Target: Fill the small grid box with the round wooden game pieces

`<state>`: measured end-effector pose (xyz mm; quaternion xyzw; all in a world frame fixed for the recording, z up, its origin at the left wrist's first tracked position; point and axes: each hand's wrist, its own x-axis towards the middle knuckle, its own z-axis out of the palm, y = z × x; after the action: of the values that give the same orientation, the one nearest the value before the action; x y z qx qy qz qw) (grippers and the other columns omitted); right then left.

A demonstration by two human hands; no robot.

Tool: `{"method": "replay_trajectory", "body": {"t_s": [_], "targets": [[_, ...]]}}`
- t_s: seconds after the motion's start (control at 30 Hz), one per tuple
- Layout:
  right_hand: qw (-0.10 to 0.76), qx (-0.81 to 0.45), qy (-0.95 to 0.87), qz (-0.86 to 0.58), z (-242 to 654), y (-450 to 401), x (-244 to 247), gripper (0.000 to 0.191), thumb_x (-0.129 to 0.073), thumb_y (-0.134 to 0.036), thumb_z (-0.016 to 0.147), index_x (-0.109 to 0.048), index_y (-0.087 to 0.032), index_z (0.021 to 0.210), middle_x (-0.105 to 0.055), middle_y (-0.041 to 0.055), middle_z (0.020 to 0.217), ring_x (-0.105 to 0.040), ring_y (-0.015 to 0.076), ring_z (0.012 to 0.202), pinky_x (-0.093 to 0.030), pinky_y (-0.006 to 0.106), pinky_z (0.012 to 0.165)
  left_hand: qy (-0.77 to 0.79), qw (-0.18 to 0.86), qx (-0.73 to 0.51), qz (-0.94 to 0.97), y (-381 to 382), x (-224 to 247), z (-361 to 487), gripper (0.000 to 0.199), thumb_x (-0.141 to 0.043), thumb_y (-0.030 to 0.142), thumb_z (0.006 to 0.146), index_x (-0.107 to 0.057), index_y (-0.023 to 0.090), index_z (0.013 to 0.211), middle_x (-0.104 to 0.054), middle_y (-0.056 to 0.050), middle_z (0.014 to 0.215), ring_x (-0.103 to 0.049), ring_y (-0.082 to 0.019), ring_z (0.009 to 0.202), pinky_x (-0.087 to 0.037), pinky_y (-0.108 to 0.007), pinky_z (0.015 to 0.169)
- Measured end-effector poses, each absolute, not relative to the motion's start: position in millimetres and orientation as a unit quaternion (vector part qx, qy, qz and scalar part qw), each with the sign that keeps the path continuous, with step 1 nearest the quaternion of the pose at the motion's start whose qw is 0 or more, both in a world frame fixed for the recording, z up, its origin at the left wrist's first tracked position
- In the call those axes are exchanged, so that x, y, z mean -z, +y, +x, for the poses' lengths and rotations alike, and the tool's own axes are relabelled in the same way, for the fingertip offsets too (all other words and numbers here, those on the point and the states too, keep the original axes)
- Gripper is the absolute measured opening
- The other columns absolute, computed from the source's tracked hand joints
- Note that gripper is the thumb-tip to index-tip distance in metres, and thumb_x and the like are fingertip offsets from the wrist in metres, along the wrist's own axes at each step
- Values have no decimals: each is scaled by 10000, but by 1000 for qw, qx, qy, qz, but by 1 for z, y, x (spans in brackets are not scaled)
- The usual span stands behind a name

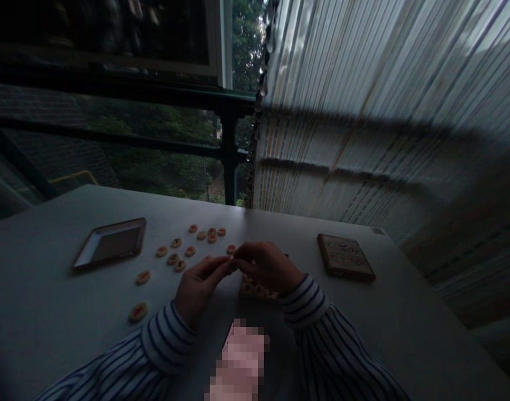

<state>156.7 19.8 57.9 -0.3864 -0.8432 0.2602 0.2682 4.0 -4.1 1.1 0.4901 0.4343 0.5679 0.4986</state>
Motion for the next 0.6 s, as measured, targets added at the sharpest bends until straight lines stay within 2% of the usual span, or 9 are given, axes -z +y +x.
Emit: {"method": "replay_trajectory", "body": {"t_s": [0.1, 0.3, 0.6], "targets": [[267, -259, -841, -392, 157, 20, -57, 166, -512, -275, 786, -628, -158, 806, -657, 23, 734, -578, 103, 650, -419, 204, 602, 432, 501, -570, 487, -5, -2, 5, 199, -626, 250, 668, -654, 129, 823, -674, -50, 757, -619, -158, 732, -497, -279, 712], [275, -258, -837, -397, 157, 21, -54, 201, -499, -310, 796, -616, -154, 844, -650, 37, 756, -572, 114, 676, -426, 221, 625, 409, 538, -571, 465, -5, -1, 6, 277, -671, 226, 609, -610, 133, 863, -676, -63, 839, -624, -176, 792, -487, -310, 764], [280, -272, -835, -388, 157, 22, -53, 207, -497, -318, 794, -608, -151, 845, -649, 35, 753, -581, 107, 671, -435, 211, 621, 407, 552, -582, 436, -4, 0, 6, 281, -688, 250, 596, -602, 118, 828, -671, -63, 798, -626, -171, 725, -507, -314, 699]]}}
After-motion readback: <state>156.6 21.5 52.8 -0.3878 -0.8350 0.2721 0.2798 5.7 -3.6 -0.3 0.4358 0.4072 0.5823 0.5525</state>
